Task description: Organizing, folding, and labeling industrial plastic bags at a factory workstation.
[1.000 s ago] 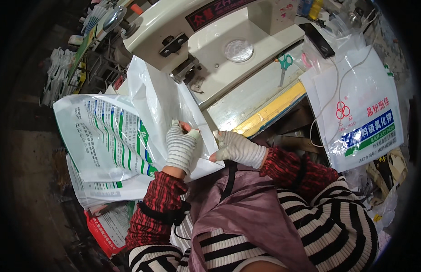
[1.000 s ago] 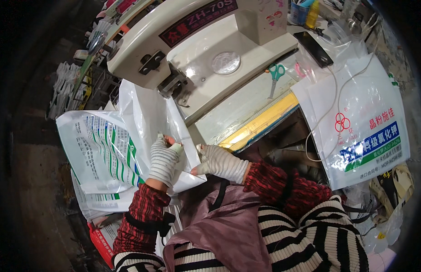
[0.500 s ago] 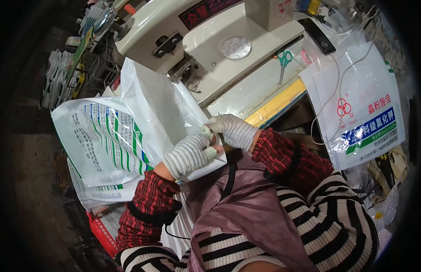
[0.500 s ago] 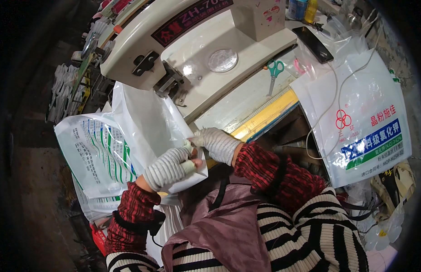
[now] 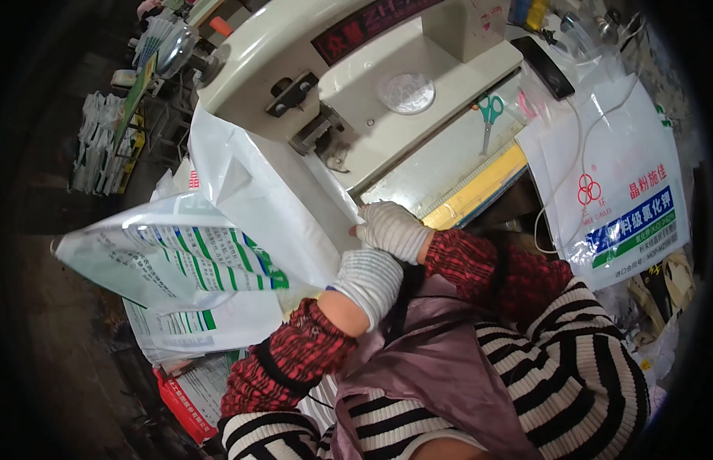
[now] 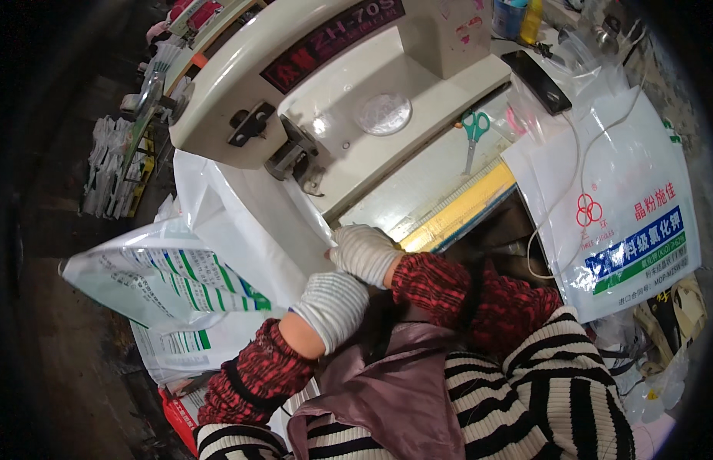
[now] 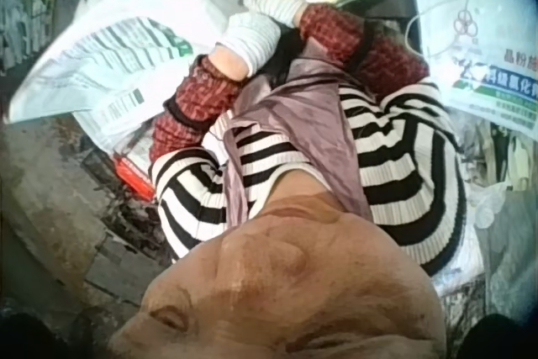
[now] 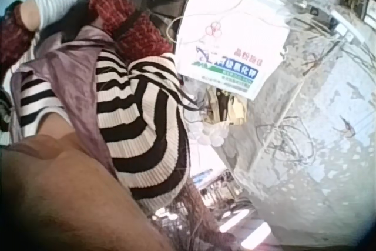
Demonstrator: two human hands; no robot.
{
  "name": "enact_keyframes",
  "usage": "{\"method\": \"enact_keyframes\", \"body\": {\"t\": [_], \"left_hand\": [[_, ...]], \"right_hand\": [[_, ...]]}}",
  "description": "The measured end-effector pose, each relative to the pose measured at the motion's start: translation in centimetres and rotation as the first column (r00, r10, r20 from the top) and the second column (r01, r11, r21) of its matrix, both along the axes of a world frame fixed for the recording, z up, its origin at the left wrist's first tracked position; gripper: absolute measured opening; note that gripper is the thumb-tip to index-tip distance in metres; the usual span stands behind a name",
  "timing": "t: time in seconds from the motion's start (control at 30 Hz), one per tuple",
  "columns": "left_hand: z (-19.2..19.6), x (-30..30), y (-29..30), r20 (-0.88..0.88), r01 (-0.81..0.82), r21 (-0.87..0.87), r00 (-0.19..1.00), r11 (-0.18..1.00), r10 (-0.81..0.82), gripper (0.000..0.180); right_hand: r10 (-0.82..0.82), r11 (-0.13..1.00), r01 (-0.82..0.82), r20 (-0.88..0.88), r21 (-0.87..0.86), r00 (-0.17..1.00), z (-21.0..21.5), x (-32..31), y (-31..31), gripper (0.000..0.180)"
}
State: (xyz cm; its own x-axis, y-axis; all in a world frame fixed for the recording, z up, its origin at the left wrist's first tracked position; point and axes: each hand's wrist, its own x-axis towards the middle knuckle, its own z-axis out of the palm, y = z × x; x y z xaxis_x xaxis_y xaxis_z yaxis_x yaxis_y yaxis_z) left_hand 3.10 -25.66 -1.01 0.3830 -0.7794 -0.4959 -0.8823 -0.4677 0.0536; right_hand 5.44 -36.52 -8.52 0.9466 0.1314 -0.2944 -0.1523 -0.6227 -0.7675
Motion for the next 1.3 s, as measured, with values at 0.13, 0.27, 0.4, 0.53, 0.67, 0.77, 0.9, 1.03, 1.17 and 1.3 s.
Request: {"method": "enact_keyframes", "body": {"t": [0.13, 0.27, 0.4, 0.53, 0.67, 0.77, 0.9, 1.03, 1.17, 1.3], "left_hand": [[0.1, 3.3, 1.3, 0.184, -0.068, 0.012, 0.981, 0.998, 0.065, 0.017], [-3.8, 8.0, 4.0, 0.245, -0.211, -0.261, 0.929, 0.942, 0.276, 0.024], [-4.2, 12.2, 5.8, 0.289, -0.399, -0.523, 0.748, 0.753, 0.598, 0.024], [-5.2, 14.0, 6.1, 0.228, -0.555, -0.078, 0.799, 0.828, 0.557, 0.025], [-5.0, 9.2, 6.6, 0.221, -0.399, -0.393, 0.833, 0.828, 0.507, 0.025], [-8.6, -0.9, -0.2, 0.286, -0.214, -0.673, 0.807, 0.707, 0.517, 0.026], [-0.5, -1.6, 8.2, -0.088, -0.384, -0.328, 0.922, 0.863, 0.377, 0.031], [0.8, -4.7, 18.3, -0.999, -0.833, -0.047, 0.049, -0.551, 0.011, 0.033], [1.5, -3.5, 28.2, -0.876, -0.491, 0.09, 0.375, -0.867, -0.303, 0.038], [3.8, -1.6, 38.0, -0.956, -0.172, -0.242, 0.211, -0.955, 0.205, 0.038]], "right_hand": [[0.058, 0.998, -0.054, 0.107, -0.039, 0.993, -0.5, 2.5, 0.6, 0.049], [0.006, 0.93, 0.119, -0.337, 0.347, 0.941, 1.2, 3.5, 0.1, 0.059], [0.007, 0.898, 0.116, -0.277, 0.424, 0.961, 0.9, 2.6, 0.2, 0.054], [-0.013, 0.984, -0.02, 0.184, 0.176, 0.983, 5.5, 0.9, 2.2, 0.048], [0.131, 0.99, -0.128, 0.719, -0.059, 0.682, 10.1, -0.3, 5.9, 0.035], [0.346, 0.927, -0.317, 0.776, -0.198, 0.527, 11.6, -0.6, 11.4, 0.016], [0.15, 0.984, -0.166, 0.824, -0.069, 0.546, 9.6, 2.5, 8.3, 0.01], [-0.056, 0.853, -0.199, 0.463, 0.483, 0.885, 12.2, 1.9, 6.4, 0.017], [-0.047, 0.919, -0.185, 0.564, 0.348, 0.824, 12.7, 1.5, 5.5, 0.016], [-0.152, 0.748, -0.244, 0.516, 0.617, 0.843, 15.3, -1.3, 5.4, 0.014]]}}
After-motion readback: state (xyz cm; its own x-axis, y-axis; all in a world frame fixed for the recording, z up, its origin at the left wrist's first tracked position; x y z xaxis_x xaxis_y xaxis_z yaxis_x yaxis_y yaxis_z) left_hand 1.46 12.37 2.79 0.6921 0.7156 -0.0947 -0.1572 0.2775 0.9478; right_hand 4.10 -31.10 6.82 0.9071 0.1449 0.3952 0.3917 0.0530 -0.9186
